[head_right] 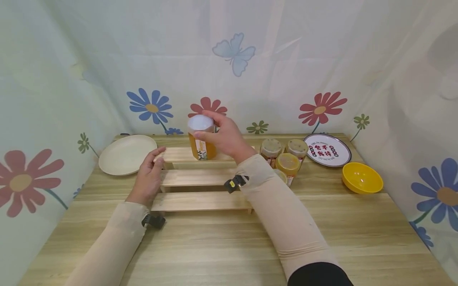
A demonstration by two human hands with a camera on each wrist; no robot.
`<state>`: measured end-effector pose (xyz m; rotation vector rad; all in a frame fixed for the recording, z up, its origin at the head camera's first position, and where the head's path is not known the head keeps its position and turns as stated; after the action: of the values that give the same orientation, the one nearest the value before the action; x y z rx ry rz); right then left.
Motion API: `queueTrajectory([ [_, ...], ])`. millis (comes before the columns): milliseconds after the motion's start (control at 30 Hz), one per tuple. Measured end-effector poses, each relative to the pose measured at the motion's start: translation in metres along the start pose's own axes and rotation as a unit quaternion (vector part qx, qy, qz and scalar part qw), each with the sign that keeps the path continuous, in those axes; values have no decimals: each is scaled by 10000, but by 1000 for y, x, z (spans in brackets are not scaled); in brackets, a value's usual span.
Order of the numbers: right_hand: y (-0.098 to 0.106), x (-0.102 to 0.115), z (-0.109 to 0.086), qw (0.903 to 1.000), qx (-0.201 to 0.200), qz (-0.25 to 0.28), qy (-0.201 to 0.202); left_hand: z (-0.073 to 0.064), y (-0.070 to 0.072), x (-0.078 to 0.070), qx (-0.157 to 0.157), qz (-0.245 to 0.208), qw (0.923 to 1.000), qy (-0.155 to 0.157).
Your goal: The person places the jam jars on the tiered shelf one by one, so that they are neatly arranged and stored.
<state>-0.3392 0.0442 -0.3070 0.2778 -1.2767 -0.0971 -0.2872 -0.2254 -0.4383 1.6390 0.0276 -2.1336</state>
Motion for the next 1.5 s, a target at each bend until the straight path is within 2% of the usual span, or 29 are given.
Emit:
queueTrajectory([
  [233,-11,1,0,10000,-56,-45,-27,-1,0,-1,-88,52,9999,-60],
  [367,-19,1,2,9999,-68,109,-36,0,0,0,-108,149,9998,-100],
  [467,-25,1,3,9997,-67,216,32,0,0,1,-90,168,9998,-87],
  [700,-37,3,4,9996,-91,112,261,1,-2,1,-97,177,9998,-67],
  [1100,-63,8,7,9993,-158,285,163,1,-1,1,-135,204,9997,-72],
  [1500,-74,14,8,9996,-219,109,116,2,-1,0,-131,219,9997,-30],
])
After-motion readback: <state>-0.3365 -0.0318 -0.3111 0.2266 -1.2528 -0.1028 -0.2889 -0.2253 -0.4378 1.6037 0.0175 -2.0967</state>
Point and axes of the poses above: each hand's wrist, its own z-axis towards the middle knuckle, its own y-axis out of the back of the hand, x = y × z, the point moved 3 cm from there along z, towards the middle knuckle, and after that the axes turned 15 degrees about -x, right-handed, at the moved point
